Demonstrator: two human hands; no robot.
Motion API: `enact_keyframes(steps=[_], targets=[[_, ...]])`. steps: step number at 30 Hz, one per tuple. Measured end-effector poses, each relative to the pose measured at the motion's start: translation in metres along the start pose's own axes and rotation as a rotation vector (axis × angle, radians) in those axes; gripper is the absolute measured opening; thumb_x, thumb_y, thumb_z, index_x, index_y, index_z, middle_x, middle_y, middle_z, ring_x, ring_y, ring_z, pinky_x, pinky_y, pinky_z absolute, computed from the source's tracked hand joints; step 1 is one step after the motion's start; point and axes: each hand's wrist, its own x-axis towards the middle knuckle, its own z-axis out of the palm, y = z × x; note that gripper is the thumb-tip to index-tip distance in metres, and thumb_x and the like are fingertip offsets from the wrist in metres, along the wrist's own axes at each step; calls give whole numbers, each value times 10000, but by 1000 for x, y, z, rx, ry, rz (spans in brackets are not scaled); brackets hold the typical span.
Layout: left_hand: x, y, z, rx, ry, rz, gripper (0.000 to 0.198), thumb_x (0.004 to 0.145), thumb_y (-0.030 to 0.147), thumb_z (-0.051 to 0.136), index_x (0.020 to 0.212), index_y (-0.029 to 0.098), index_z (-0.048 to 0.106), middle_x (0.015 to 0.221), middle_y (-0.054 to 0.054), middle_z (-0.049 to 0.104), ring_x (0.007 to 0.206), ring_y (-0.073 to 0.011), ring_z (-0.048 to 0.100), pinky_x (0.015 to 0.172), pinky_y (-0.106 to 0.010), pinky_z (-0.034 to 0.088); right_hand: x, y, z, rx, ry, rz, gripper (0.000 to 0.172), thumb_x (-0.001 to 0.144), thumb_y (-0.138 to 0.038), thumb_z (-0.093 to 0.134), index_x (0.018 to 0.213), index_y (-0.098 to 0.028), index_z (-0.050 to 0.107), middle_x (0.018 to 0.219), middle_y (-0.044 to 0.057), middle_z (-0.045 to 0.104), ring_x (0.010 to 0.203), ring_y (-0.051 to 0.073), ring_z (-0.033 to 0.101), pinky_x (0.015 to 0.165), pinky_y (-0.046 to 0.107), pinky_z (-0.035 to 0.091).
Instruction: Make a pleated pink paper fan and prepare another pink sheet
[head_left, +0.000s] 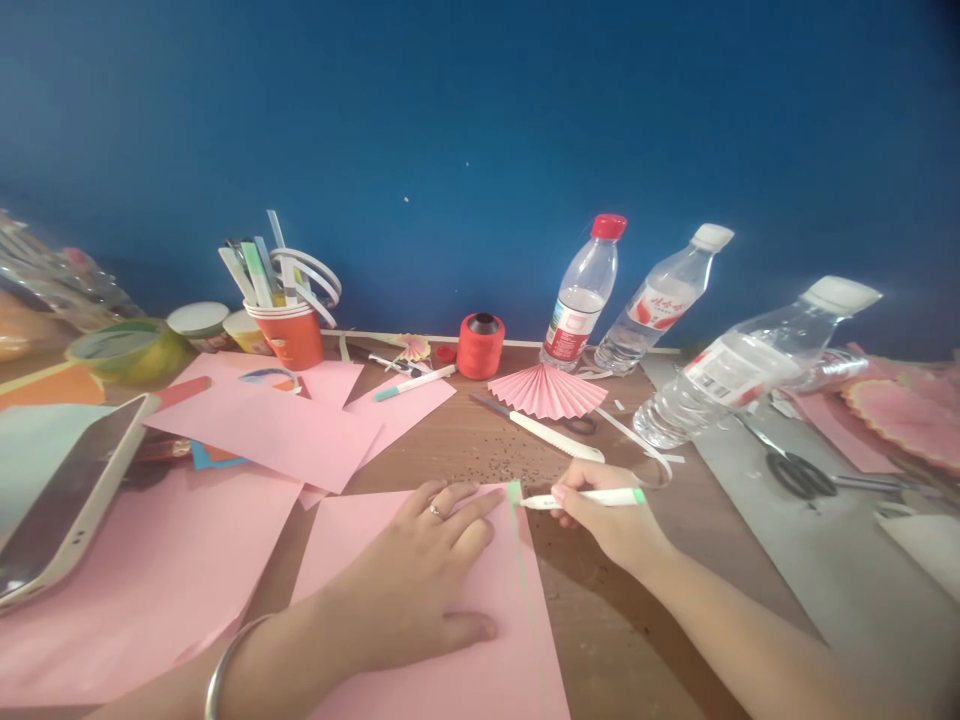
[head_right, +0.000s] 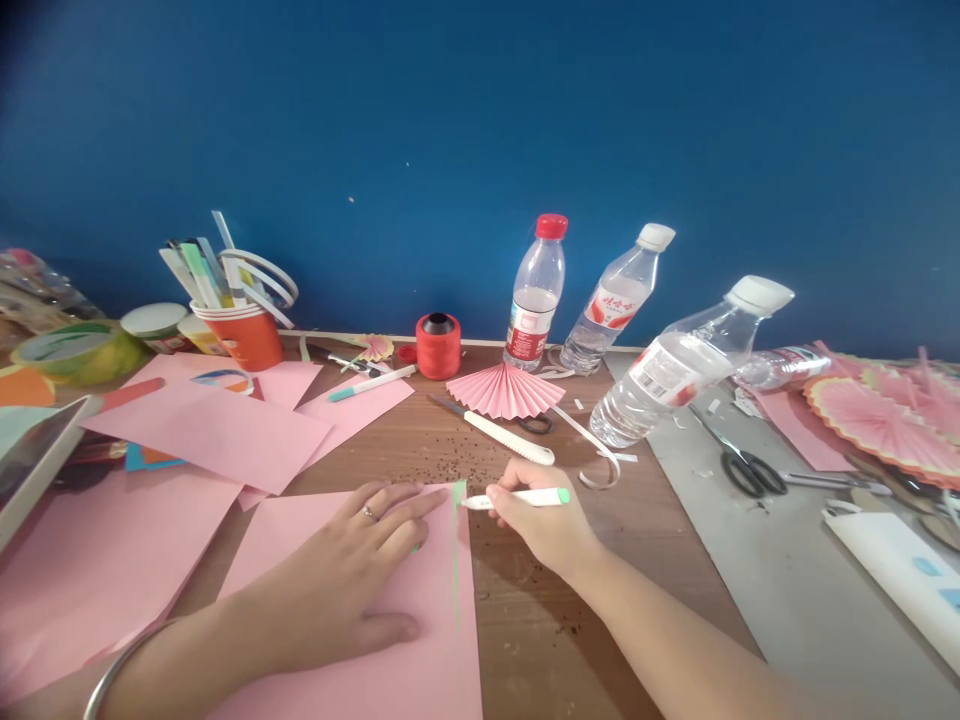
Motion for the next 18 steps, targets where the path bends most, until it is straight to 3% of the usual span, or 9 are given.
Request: enact_keyframes(steps=[5,10,12,18], targets=[[0,0,0,5,4,1,486,730,590,599,1017,207,512,1451,-72,350,1279,-305,341,1053,-487,240,-1,0,-1,-82,-93,-58,209,762,-250,562,565,-183,538,565,14,625,524,144,575,514,249,451],[0,0,1,-5,18,5,471,731,578,606,1005,207,512,1448,-70,354,1275,-307,345,1046,-488,251,2,2,3,39,106,45,239,774,-320,573,581,-193,507,580,17,637,510,156,600,482,254,480],[0,0,1,-3,21,6,468,729,575,609,1001,207,512,1449,-70,351,1274,-310,346,1045,-488,252,2,2,3,70,130,63,243,765,-326,580,577,-195,499,573,16,634,503,157,601,472,253,481],[-1,0,0,8,9,3,489,733,592,593,1025,209,511,1451,-64,351,1276,-307,342,1049,-486,244,-2,-3,-1,-19,-63,-28,200,749,-252,560,563,-188,528,561,16,630,504,146,579,507,254,458]])
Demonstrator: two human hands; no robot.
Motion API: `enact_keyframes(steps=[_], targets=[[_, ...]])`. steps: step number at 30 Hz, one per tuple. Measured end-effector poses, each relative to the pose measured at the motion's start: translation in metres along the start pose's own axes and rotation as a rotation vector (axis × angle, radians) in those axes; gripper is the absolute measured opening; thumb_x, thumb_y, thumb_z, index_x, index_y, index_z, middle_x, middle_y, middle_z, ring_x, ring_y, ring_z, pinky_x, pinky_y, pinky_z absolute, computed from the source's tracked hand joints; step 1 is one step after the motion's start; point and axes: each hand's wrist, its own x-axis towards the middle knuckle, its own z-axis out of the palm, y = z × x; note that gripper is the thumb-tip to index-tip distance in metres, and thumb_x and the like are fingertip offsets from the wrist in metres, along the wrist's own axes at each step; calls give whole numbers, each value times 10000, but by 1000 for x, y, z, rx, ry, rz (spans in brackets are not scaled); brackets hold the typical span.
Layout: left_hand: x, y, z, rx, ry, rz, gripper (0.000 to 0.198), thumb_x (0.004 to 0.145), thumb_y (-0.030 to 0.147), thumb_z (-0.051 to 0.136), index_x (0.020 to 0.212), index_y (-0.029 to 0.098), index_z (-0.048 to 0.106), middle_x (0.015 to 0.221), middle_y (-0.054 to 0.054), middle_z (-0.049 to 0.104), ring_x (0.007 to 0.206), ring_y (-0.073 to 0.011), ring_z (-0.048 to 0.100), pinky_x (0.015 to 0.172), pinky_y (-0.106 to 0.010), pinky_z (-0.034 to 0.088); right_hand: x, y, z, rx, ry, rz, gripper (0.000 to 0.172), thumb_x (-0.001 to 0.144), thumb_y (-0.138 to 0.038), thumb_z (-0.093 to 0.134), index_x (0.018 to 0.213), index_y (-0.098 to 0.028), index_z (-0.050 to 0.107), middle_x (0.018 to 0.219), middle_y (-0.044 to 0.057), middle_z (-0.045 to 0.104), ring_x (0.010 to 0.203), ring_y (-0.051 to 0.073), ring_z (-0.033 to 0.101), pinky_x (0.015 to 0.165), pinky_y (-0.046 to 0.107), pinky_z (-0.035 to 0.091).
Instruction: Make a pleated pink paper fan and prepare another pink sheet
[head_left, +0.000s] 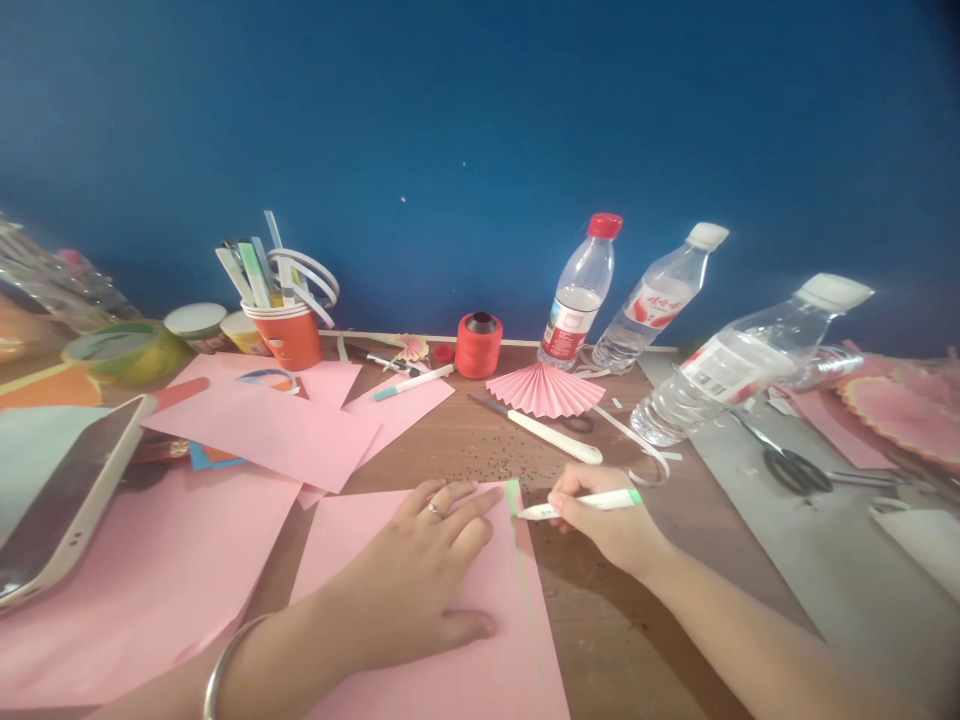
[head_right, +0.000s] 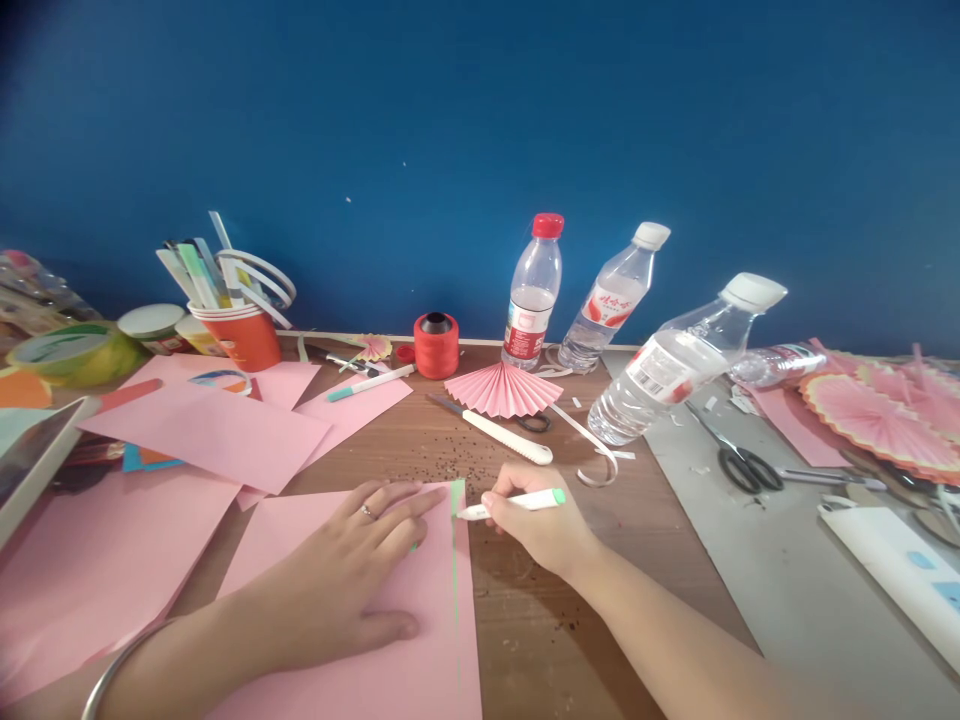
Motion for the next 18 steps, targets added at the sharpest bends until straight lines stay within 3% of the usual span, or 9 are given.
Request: enact_keyframes(steps=[5,13,18], targets=[[0,0,-1,-9,8,3,476,730,575,606,1020,208,515,1446,-68,357,1279,-307,339,1051,-483,246,0,-1,0,-46,-53,-26,196,736,-230,560,547,-189,528,542,3,621,504,136,560,508,243,428],[0,0,0,-4,0,-3,464,732,572,607,1001,207,513,1450,-68,354,1273,-312,347,1044,-493,251,4,1,4,57,193,111,227,750,-311,573,569,-199,495,563,11,633,491,150,591,456,244,462],[1,0,0,3,-11,-2,474,741,592,586,1009,208,513,1453,-63,350,1278,-307,346,1047,-487,253,2,0,2,53,113,67,228,749,-298,565,558,-195,496,544,9,618,486,138,568,473,241,442]])
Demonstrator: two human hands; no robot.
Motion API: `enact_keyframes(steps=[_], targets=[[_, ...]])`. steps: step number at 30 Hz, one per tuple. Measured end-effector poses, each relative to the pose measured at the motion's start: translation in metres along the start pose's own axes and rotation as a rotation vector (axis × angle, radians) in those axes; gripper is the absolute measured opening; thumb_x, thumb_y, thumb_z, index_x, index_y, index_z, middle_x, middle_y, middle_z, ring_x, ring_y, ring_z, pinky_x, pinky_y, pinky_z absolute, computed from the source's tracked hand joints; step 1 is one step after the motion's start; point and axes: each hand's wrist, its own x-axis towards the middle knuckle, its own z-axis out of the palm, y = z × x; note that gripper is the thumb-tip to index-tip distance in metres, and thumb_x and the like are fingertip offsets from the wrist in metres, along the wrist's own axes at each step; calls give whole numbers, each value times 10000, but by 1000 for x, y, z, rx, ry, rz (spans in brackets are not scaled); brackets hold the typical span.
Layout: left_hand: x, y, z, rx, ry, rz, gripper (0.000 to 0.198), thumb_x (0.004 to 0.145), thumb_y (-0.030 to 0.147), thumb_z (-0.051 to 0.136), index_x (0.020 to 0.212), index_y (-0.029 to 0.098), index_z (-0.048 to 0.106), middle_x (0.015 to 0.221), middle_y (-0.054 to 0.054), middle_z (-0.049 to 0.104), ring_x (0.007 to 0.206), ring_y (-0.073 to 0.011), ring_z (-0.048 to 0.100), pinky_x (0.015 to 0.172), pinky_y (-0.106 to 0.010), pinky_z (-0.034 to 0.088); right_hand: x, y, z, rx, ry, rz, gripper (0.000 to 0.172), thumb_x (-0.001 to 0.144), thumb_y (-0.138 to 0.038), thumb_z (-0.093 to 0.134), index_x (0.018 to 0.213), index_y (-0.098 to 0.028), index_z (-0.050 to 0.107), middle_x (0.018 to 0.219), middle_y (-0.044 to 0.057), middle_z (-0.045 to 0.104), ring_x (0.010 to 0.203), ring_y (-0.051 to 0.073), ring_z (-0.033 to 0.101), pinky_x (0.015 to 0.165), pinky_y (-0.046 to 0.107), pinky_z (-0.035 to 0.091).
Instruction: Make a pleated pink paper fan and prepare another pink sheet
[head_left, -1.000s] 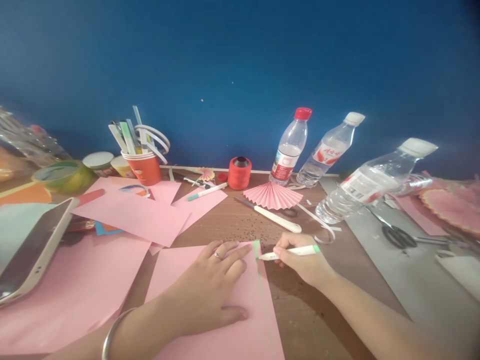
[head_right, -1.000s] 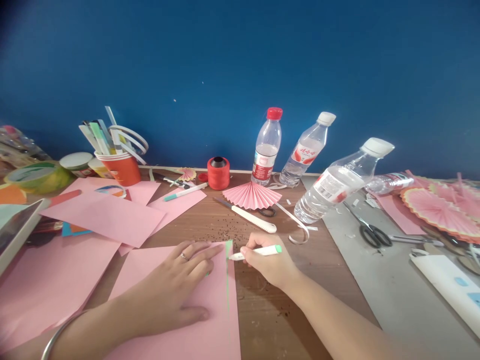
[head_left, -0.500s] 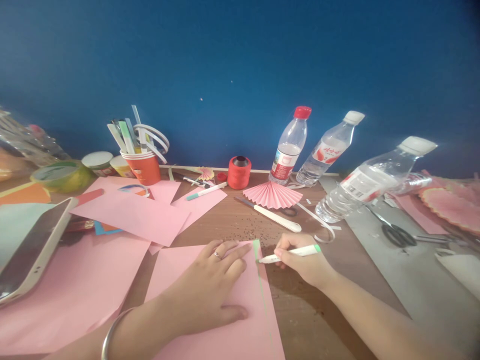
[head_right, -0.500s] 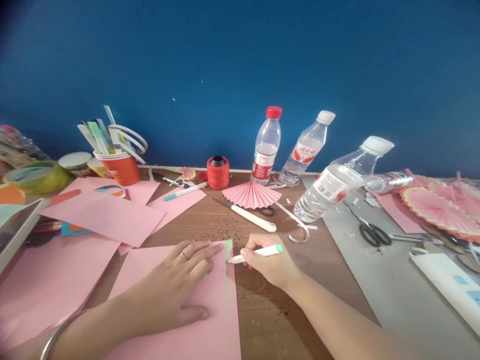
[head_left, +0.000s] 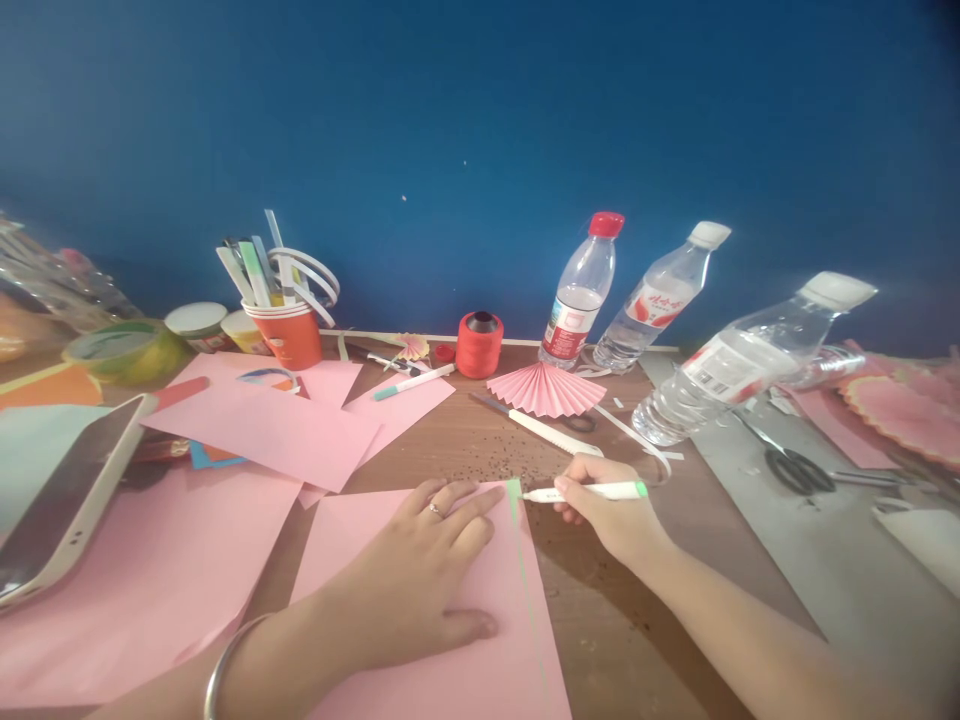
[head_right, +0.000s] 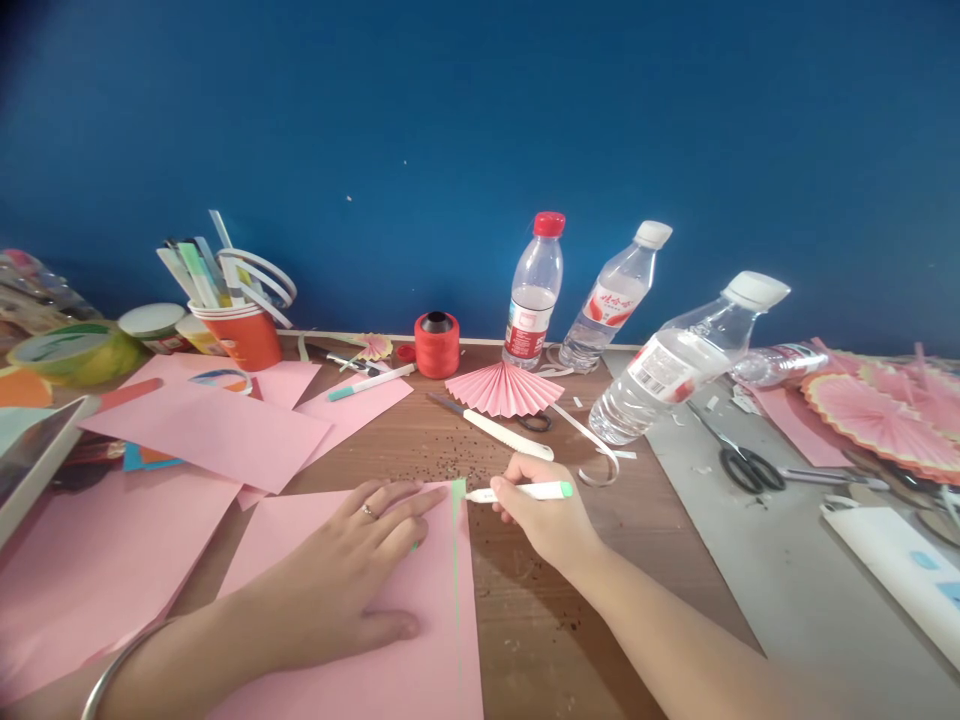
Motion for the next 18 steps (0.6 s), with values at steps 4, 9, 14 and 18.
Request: enact_keyframes(steps=[4,9,14,18], targets=[[0,0,0,-4,-3,2,480,745,590,581,1024,205,512,1452,-75,351,1286,-306,340,1055,-490,240,-2,-2,-3,-51,-175,-74,193,734,-245,554,555,-190,511,545,9,611,495,132,543,488,241,412],[0,0,0,1,-10,4,474,733,569,609,1016,203,504,1454,-65,350,1280,-313,342,1053,-496,239,-1,-1,-1,-103,-122,-66,211,746,-243,549,548,-187,508,529,3,596,483,124,528,483,236,401],[-1,0,0,-4,14,1,467,728,574,612,998,207,509,1456,-62,343,1273,-310,348,1045,-488,251,1,3,2,-23,89,52,243,769,-311,562,570,-191,490,549,1,606,482,129,548,440,221,414],[-1,0,0,-4,13,3,469,727,584,604,994,208,511,1449,-58,356,1279,-304,340,1045,-483,254,1,2,0,40,61,41,245,750,-307,573,559,-190,475,549,5,606,476,125,545,447,223,414]])
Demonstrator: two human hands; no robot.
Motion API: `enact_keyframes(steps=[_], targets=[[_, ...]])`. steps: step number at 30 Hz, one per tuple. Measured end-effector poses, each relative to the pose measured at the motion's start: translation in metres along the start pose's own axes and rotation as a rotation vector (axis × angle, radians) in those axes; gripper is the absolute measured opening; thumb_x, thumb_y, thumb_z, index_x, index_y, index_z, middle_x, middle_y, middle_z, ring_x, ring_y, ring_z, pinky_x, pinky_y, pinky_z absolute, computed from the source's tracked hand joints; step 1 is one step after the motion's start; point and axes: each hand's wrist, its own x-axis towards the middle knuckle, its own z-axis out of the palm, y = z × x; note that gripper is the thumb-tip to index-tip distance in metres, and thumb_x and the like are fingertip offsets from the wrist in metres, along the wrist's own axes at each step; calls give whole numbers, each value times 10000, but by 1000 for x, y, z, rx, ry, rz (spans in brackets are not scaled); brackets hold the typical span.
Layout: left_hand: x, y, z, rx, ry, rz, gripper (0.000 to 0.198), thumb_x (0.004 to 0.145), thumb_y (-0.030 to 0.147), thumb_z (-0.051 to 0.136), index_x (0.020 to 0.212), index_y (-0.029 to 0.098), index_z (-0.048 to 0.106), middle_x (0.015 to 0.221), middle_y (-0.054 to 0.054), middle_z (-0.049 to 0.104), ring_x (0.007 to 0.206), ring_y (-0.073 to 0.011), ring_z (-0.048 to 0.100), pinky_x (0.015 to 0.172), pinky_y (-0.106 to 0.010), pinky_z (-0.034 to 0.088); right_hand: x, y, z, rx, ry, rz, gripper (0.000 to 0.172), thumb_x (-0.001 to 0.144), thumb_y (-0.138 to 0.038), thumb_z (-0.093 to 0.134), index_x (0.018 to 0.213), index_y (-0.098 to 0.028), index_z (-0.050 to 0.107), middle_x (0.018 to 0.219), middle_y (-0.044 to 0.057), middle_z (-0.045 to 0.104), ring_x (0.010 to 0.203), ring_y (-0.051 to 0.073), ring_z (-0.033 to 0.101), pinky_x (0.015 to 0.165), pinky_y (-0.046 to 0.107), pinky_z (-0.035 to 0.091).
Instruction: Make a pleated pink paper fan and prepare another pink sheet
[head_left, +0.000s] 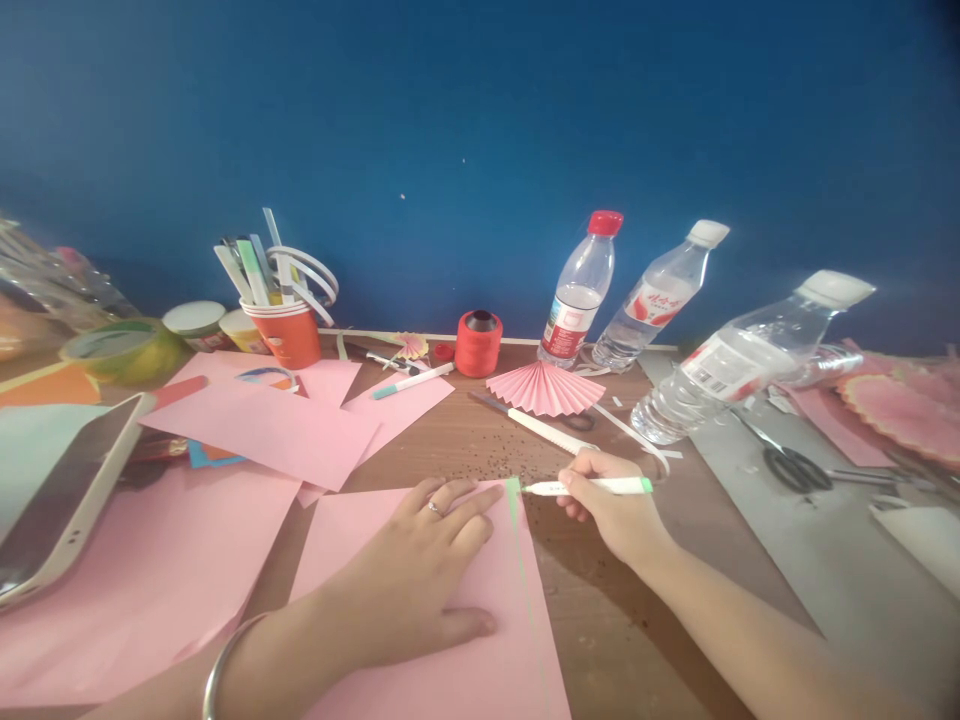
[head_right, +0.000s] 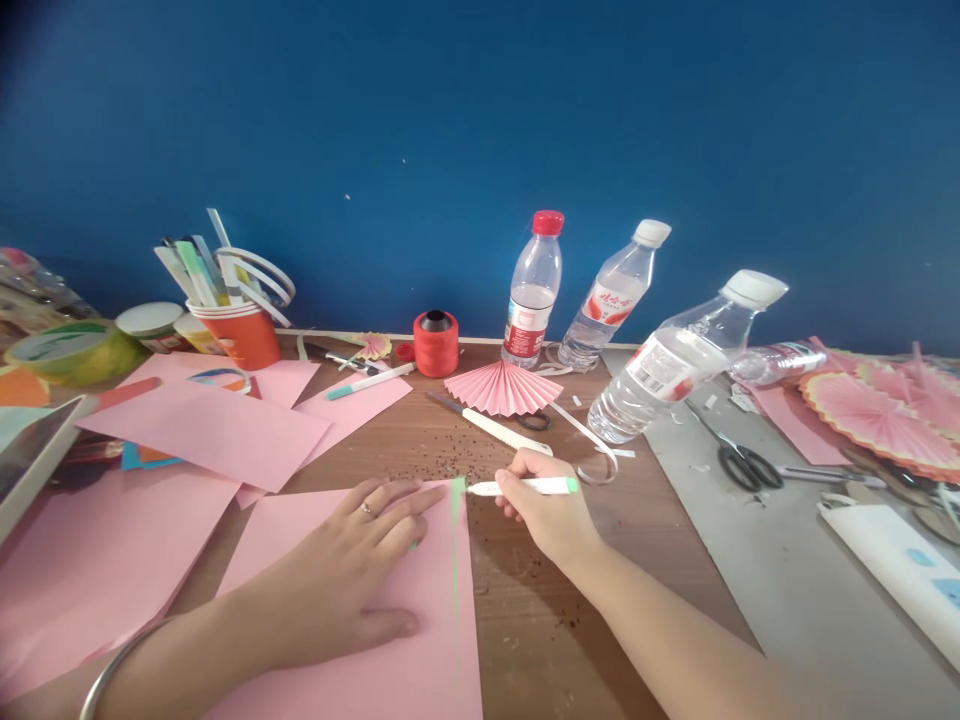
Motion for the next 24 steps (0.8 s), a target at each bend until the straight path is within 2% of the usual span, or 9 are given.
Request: enact_keyframes(steps=[5,10,14,21,24], targets=[[0,0,1,7,-1,3,486,740,594,584,1027,209,507,1454,-54,351,1278,-301,346,1052,-484,240,-2,-2,-3,-33,-242,-87,193,720,-253,562,552,-187,493,535,12,598,482,132,525,480,244,393],[1,0,1,3,7,3,497,738,601,582,1034,209,509,1456,-55,347,1280,-301,345,1051,-483,240,-3,-2,-4,-95,-290,-123,194,711,-237,545,536,-192,476,519,11,582,485,137,507,471,247,357],[1,-1,1,3,1,6,488,751,606,565,1030,211,504,1458,-47,346,1286,-295,338,1055,-481,236,-2,-2,-3,-117,-243,-114,196,725,-238,542,544,-188,489,528,8,590,481,131,519,478,244,381],[0,0,1,13,1,1,480,739,598,584,1011,211,503,1454,-48,350,1278,-301,343,1044,-480,252,1,-1,1,-54,7,8,241,751,-291,563,557,-190,463,539,6,611,474,125,549,436,214,399],[0,0,1,14,4,-2,485,738,602,583,1011,209,504,1453,-50,351,1275,-301,344,1043,-481,251,1,-2,0,-14,17,20,248,745,-299,563,549,-190,456,522,3,602,457,120,537,430,214,396]])
